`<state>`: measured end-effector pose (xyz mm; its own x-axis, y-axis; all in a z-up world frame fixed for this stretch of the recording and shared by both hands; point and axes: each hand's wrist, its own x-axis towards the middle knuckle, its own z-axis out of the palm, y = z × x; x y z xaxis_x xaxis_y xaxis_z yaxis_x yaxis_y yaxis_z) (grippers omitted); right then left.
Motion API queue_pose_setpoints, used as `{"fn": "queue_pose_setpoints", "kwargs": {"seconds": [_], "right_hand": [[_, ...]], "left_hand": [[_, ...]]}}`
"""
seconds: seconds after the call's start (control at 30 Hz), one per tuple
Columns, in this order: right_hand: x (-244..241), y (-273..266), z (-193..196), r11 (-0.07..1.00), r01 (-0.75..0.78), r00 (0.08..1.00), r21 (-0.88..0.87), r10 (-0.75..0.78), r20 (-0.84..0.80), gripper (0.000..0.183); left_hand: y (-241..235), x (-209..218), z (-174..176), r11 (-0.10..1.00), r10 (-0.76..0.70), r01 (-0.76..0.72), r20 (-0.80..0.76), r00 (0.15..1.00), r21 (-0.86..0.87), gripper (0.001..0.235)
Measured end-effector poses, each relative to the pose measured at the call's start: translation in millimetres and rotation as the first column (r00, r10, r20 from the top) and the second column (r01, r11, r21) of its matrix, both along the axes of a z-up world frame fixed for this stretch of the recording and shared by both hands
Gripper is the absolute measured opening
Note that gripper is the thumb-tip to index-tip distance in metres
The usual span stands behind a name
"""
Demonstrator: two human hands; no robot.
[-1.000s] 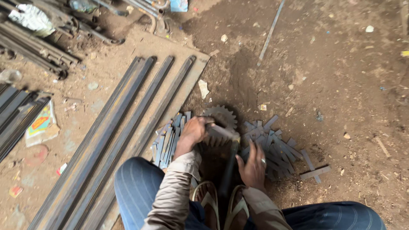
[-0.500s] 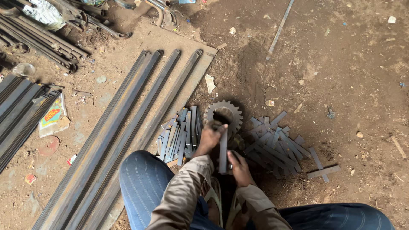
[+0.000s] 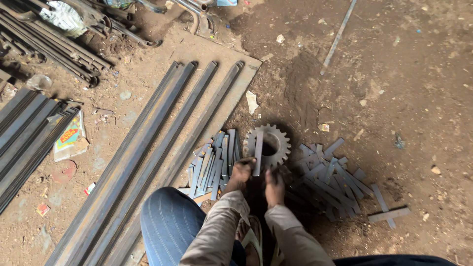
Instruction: The person sits on the ground and repeatedly hammers a metal bar against a gear-shaped metal object. The person holds the bar with one hand and strikes it with a hammer in the other hand.
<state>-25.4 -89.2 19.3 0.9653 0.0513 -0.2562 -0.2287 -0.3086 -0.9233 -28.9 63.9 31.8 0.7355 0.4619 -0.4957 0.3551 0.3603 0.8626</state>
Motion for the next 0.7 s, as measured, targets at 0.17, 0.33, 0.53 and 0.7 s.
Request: {"fn": "queue_pose_setpoints", "kwargs": {"seconds": [0.17,0.33,0.53,0.7], "right_hand": [[-51.2,-1.3,-26.1,0.909,-0.158,0.908,-0.386,-0.02,-0.419,0.091],[-50.9,12.5,-41.2,0.904,-0.189,0.834,-0.384,-0.059,-0.549,0.098],[-30.7,10.5,-55.2,0.951,-0.126,0.78,-0.284,-0.082,-0.62,0.091],[-30.0,-30.6,-46.5,0.969,-0.051,0.755,-0.24,-0.12,-0.644,0.086]], "left_hand": [[13.8,18.8,-2.2,0.956,0.044,-0.083,-0.142,0.989,-0.281,0.03],[16.6,26.2,19.1,0.93,0.058,-0.082,-0.079,0.995,-0.359,0.026],[13.4,17.6,53.4,0.802,0.113,-0.01,0.136,0.984,-0.598,0.024],[34.3,27.3,41.8,0.624,0.104,-0.026,0.05,0.993,-0.781,0.021]]}}
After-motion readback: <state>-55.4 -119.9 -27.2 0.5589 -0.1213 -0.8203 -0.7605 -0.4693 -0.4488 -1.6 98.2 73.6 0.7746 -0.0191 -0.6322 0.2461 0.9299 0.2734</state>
